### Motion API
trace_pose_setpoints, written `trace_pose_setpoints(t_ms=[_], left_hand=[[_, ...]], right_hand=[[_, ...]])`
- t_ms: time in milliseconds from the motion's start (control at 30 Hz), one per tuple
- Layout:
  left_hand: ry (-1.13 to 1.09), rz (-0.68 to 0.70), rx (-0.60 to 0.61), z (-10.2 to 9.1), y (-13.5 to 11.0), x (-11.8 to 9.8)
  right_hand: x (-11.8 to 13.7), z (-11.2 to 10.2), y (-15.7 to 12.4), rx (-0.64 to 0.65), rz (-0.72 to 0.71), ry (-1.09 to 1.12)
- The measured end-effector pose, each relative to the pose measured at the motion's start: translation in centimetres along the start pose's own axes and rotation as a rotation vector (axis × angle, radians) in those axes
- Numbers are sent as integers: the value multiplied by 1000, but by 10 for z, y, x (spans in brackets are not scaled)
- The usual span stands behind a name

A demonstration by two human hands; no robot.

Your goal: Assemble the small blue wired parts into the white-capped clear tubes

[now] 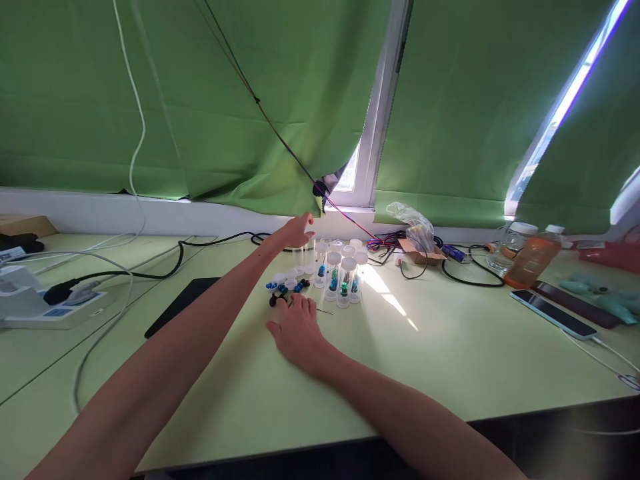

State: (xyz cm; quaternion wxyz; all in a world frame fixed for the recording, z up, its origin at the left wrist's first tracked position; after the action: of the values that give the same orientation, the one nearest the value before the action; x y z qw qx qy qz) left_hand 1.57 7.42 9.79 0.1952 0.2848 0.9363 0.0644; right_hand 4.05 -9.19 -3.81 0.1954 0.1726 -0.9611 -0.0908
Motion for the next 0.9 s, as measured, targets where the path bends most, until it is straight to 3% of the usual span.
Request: trace_pose_setpoints(t_ms=[67,167,333,700,900], left_hand=[[-19,-69,-27,1,-4,10],[-89,-148,58,7,-12,23],[-62,-73,134,11,-21,32],[-165,-112,-62,13,-35,39],[-142,-112,-83,10,-41,39]], right_hand=[[0,0,1,-8,0,-5],[1,-1,1,-17,-1,-8],[1,-2,1,-18,2,15],[-7,-8,8,-40,57,38],[-11,-7,12,-81,20,6]])
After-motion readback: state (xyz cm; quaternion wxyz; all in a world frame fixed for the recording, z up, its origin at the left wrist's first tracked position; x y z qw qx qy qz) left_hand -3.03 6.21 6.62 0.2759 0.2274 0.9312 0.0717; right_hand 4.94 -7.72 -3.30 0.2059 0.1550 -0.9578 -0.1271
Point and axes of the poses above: each hand's wrist, its own y-axis towards the middle knuckle, its own z-axis out of the palm, x = y × z, the point moved 4 cm from there along y, towards the middle knuckle, and after that the axes turned 8 degrees about x, right-handed, at the moved point
